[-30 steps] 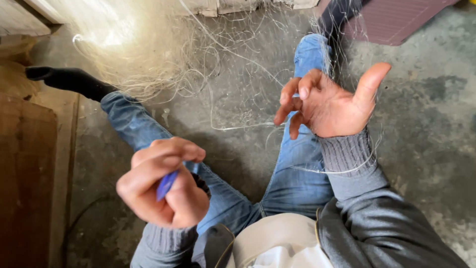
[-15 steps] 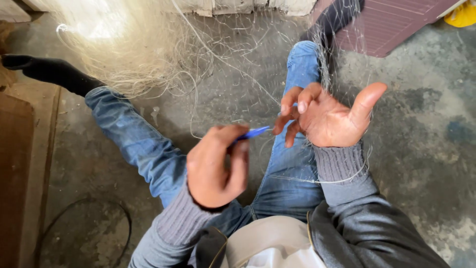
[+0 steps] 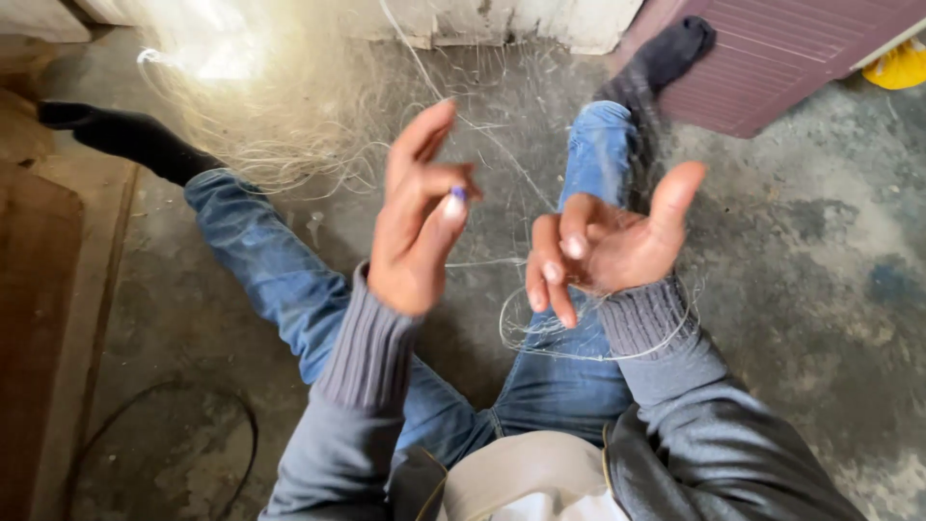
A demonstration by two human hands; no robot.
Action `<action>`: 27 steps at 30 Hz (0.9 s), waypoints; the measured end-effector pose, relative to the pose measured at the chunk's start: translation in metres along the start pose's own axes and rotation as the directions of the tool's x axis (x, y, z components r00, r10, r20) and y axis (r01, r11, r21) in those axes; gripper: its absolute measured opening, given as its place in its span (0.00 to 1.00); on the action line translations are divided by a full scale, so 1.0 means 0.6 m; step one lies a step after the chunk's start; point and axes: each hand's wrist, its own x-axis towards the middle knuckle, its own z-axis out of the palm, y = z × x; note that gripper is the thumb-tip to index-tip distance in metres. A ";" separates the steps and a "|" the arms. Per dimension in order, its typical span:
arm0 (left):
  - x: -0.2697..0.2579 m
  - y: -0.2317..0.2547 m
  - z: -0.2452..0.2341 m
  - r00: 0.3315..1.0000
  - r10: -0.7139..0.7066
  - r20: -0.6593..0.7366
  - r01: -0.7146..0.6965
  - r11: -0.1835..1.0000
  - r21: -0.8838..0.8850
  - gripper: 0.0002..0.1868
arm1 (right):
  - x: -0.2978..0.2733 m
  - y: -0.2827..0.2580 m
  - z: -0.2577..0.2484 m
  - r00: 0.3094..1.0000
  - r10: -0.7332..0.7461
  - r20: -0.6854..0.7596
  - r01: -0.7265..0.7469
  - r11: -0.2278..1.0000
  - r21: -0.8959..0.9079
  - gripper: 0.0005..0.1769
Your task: Repair and untangle a fine-mesh fishing net using a small tool while sitting on the floor.
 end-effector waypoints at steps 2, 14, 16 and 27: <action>0.016 -0.042 0.008 0.974 -0.123 0.192 0.219 0.735 -0.642 0.06 | 0.004 0.008 -0.019 0.997 0.065 -0.051 -0.064 0.998 0.013 0.52; -0.064 -0.026 -0.074 0.965 -0.219 -0.143 0.092 0.795 -0.600 0.12 | 0.019 -0.052 -0.094 0.962 -0.146 -0.232 0.113 0.982 -0.148 0.55; -0.070 -0.034 -0.076 0.965 -0.179 -0.194 0.040 0.827 -0.561 0.11 | 0.000 -0.028 -0.145 0.936 -0.233 -0.262 0.139 0.933 -0.331 0.41; -0.075 -0.015 -0.069 0.958 -0.124 -0.260 0.023 0.932 -0.361 0.12 | 0.018 0.004 -0.149 0.869 -0.183 -0.460 0.106 0.976 -0.189 0.12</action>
